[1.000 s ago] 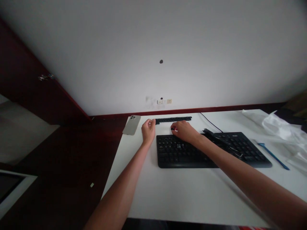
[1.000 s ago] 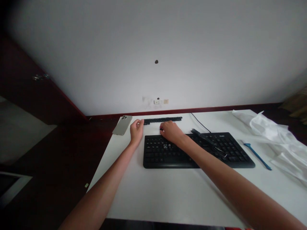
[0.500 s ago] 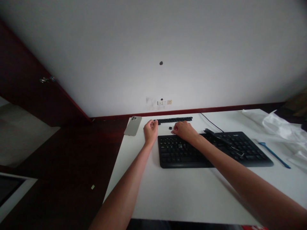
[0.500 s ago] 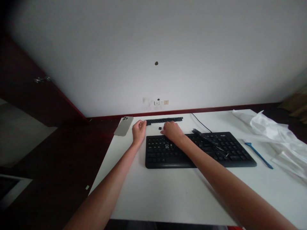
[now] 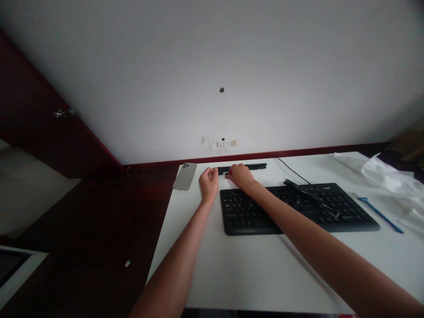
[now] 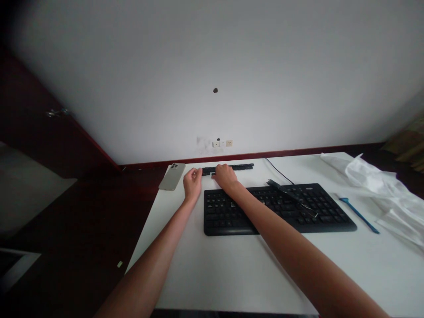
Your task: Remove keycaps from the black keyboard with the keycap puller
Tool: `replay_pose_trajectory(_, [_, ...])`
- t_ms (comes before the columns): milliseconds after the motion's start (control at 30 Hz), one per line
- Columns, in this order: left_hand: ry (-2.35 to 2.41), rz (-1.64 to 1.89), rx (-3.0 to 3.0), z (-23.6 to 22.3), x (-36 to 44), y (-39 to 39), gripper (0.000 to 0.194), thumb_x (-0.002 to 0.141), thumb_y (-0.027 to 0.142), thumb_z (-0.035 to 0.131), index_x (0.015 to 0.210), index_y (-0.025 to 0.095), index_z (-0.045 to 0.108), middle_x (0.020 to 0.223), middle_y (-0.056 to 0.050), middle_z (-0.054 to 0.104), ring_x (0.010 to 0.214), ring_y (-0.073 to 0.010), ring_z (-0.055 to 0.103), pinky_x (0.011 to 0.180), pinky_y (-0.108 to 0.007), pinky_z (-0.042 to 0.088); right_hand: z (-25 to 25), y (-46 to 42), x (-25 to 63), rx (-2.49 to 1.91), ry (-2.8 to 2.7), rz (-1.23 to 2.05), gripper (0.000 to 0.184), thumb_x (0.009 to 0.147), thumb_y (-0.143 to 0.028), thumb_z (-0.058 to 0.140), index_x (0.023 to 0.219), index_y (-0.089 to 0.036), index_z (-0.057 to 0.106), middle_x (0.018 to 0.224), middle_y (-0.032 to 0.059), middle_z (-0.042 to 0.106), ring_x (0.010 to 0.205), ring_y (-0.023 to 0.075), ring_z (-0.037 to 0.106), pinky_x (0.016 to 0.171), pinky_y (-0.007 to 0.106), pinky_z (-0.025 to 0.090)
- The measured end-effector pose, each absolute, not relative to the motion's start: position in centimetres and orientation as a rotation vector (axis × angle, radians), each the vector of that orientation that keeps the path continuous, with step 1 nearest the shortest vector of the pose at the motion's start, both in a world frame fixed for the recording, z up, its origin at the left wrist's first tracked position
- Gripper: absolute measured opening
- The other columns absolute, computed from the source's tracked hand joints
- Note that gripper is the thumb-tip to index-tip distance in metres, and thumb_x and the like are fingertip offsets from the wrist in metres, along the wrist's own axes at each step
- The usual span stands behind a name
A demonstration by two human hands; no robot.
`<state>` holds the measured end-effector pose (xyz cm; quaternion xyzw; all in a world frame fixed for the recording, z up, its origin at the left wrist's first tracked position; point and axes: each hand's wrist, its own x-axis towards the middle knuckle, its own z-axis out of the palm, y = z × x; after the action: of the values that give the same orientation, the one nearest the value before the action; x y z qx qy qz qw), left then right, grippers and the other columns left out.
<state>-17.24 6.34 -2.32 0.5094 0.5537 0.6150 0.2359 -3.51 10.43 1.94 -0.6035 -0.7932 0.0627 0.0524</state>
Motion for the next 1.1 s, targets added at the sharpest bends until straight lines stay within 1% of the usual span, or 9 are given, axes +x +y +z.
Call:
replay_pose_trajectory(167, [1.537,1.69,1.39,-2.1,-17.2,6.2,0.043,0.095,0.044,0.057,0.063,0.021,0.039,0.054,0.006,0.035,0.053,-0.0112,0.033,0.056,-0.026,0.023,1.8,10.8,-3.8,-1.842,-2.382,0.208,0.028,0.095,-0.037,0.068,0.106,-0.012,0.076,0.109,0.0191,0.076,0.105,0.0303,0.071,0.09,0.035,0.051])
replay_pose_trajectory(367, [1.557,1.685,1.396,-2.0,-17.2,6.2,0.043,0.096,0.044,0.056,0.063,0.021,0.04,0.054,0.006,0.035,0.053,-0.0112,0.034,0.056,-0.027,0.022,1.5,11.0,-4.2,-1.834,-2.347,0.222,0.028,0.094,-0.036,0.068,0.105,-0.012,0.076,0.11,0.02,0.075,0.106,0.0329,0.07,0.089,0.038,0.052])
replay_pose_trajectory(533, [1.55,1.681,1.4,-2.0,-17.2,6.1,0.043,0.095,0.042,0.057,0.063,0.021,0.039,0.055,0.006,0.035,0.054,-0.0112,0.034,0.057,-0.027,0.023,1.6,11.2,-4.2,-1.8,-2.346,0.243,0.026,0.093,-0.035,0.069,0.101,-0.012,0.078,0.106,0.0193,0.076,0.106,0.0328,0.07,0.089,0.038,0.051])
replay_pose_trajectory(633, [1.556,1.685,1.395,-2.1,-17.3,6.1,0.043,0.095,0.042,0.057,0.062,0.021,0.038,0.055,0.006,0.035,0.055,-0.0113,0.034,0.057,-0.026,0.023,2.5,10.8,-3.0,-1.744,-2.371,0.27,0.025,0.092,-0.034,0.069,0.103,-0.014,0.079,0.104,0.0158,0.078,0.103,0.0305,0.071,0.088,0.036,0.051])
replay_pose_trajectory(733, [1.555,1.689,1.401,-2.2,-17.3,6.1,0.044,0.096,0.043,0.056,0.062,0.021,0.038,0.055,0.006,0.034,0.054,-0.0115,0.034,0.057,-0.026,0.024,3.9,9.5,-0.2,-1.588,-2.43,0.331,0.022,0.09,-0.031,0.071,0.106,-0.02,0.079,0.098,0.0073,0.08,0.093,0.0233,0.073,0.086,0.031,0.051])
replay_pose_trajectory(800, [1.55,1.687,1.412,-2.3,-17.3,6.1,0.044,0.096,0.044,0.056,0.063,0.021,0.039,0.055,0.006,0.034,0.054,-0.0115,0.034,0.057,-0.026,0.024,4.6,8.1,2.3,-1.338,-2.483,0.469,0.019,0.088,-0.031,0.072,0.101,-0.02,0.079,0.092,0.0049,0.079,0.086,0.0206,0.072,0.081,0.029,0.052])
replay_pose_trajectory(867, [1.553,1.688,1.424,-2.3,-17.2,6.1,0.043,0.096,0.044,0.056,0.063,0.021,0.039,0.056,0.006,0.035,0.055,-0.0117,0.035,0.057,-0.026,0.025,4.9,6.4,4.6,-1.162,-2.566,0.643,0.02,0.087,-0.037,0.073,0.099,-0.022,0.079,0.095,0.003,0.079,0.088,0.0203,0.072,0.08,0.028,0.052])
replay_pose_trajectory(967, [1.567,1.683,1.452,-2.2,-17.2,6.0,0.042,0.095,0.042,0.057,0.063,0.021,0.04,0.056,0.006,0.037,0.056,-0.0119,0.036,0.058,-0.026,0.025,4.9,3.9,6.7,-1.141,-2.605,0.655,0.021,0.085,-0.037,0.075,0.101,-0.023,0.079,0.099,0.0036,0.079,0.092,0.0221,0.071,0.084,0.031,0.052])
replay_pose_trajectory(1100, [1.591,1.668,1.477,-2.1,-17.2,6.0,0.043,0.095,0.041,0.057,0.062,0.021,0.039,0.057,0.005,0.037,0.056,-0.0123,0.036,0.058,-0.026,0.025,4.5,2.0,6.5,-1.118,-2.574,0.642,0.018,0.089,-0.035,0.071,0.102,-0.025,0.078,0.103,0.0044,0.077,0.096,0.0227,0.07,0.088,0.033,0.051])
